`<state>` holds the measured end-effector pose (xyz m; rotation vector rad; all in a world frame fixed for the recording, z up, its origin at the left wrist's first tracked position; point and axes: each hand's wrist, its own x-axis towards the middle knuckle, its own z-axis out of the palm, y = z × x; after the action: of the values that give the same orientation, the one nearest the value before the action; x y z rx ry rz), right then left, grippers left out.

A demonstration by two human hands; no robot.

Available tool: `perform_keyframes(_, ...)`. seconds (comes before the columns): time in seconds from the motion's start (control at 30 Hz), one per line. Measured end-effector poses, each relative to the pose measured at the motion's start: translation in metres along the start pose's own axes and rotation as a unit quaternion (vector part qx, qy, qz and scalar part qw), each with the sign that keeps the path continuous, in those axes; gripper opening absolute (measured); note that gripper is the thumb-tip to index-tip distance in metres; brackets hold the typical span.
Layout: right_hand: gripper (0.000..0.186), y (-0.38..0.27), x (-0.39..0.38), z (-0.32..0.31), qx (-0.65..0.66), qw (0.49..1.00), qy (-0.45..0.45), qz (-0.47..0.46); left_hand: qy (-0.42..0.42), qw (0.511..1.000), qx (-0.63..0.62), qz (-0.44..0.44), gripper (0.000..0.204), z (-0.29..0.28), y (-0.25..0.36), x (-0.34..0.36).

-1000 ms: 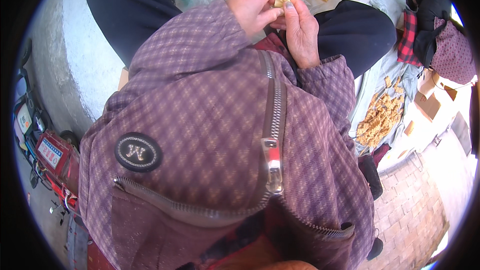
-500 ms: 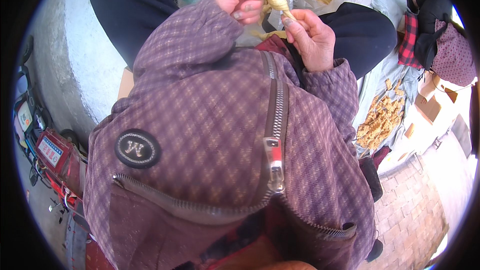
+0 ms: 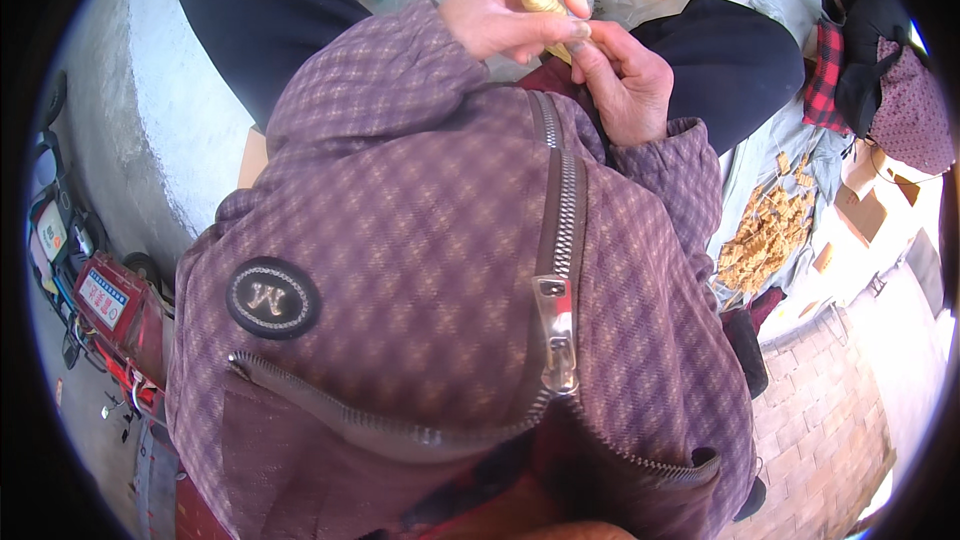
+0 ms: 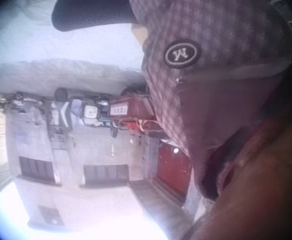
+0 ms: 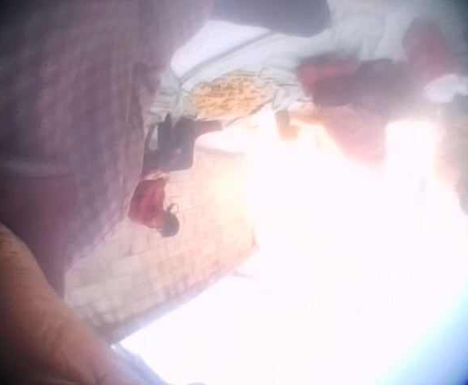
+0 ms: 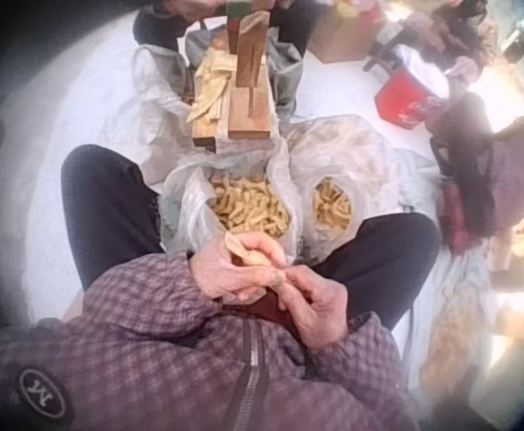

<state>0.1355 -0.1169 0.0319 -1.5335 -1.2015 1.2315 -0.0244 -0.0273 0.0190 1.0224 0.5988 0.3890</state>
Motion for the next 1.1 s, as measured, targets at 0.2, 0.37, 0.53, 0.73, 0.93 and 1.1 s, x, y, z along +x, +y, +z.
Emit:
perform_keyframes(0.2,0.011,0.005,-0.003,0.006,-0.027,0.999,-0.021,0.014,0.103,0.99,-0.083,-0.05,0.015,-0.01,-0.02,-0.005)
perform_keyframes(0.37,0.013,0.0,-0.008,0.004,-0.025,0.999,-0.032,0.034,0.14,0.984,-0.083,-0.072,0.017,-0.005,-0.009,-0.012)
perform_keyframes(0.53,0.027,-0.018,0.013,0.002,-0.077,0.997,0.008,0.013,0.115,0.98,0.112,0.118,0.02,-0.006,-0.006,0.013)
perform_keyframes(0.73,0.022,-0.021,0.039,-0.018,0.088,0.993,0.061,-0.039,0.113,0.987,-0.081,0.084,0.006,-0.017,0.035,0.031)
perform_keyframes(0.93,0.024,-0.035,0.026,-0.019,0.117,0.98,0.144,-0.066,0.02,0.973,-0.076,-0.216,0.052,0.009,0.0,0.019)
perform_keyframes(1.1,0.025,-0.027,-0.007,-0.009,0.151,0.987,0.048,0.023,0.016,0.966,-0.196,-0.165,0.041,0.012,-0.019,0.032)
